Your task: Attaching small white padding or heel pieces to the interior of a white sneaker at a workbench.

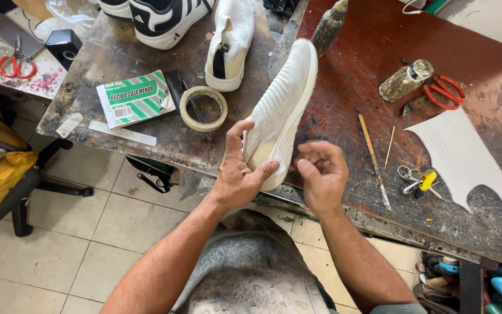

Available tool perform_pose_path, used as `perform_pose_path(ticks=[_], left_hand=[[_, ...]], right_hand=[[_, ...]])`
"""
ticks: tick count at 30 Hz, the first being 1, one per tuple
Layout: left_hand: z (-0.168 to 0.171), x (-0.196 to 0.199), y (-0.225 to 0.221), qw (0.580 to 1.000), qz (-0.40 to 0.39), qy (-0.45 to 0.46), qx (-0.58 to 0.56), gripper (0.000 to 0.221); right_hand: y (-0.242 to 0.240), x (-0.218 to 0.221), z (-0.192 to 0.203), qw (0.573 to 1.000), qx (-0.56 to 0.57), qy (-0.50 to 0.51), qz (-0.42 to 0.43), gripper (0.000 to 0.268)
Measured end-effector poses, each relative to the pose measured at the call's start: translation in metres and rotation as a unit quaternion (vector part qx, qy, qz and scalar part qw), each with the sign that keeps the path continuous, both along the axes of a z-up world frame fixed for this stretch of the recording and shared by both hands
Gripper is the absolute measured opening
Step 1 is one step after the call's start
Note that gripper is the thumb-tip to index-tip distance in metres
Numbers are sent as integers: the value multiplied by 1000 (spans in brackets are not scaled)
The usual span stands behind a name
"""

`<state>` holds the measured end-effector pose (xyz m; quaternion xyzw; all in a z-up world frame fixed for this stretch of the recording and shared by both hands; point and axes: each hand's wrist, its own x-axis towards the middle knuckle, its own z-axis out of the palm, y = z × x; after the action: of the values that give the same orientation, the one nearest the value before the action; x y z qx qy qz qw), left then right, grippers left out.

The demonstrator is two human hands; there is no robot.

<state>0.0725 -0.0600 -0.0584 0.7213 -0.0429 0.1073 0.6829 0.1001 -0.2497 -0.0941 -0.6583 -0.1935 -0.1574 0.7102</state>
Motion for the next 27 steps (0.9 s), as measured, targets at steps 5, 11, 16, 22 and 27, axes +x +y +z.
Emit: perform_pose_path(ticks=[5,11,16,22,27], left_hand=[[2,-2,3,1000,-17,23,10,80],[2,0,4,999,-24,32,10,80],[2,0,3,999,-27,37,13,79],[-7,0,4,1000,4,22,14,76],[-4,5,7,998,-3,-2,57,69]], right_hand=[[17,-16,17,953,176,234,80,30],[13,-6,21,939,176,274,112,38],[6,-2,-1,950,147,254,111,40],[18,-12,2,982,9,179,50,36],[21,-12,-7,985,4,174,10,33]])
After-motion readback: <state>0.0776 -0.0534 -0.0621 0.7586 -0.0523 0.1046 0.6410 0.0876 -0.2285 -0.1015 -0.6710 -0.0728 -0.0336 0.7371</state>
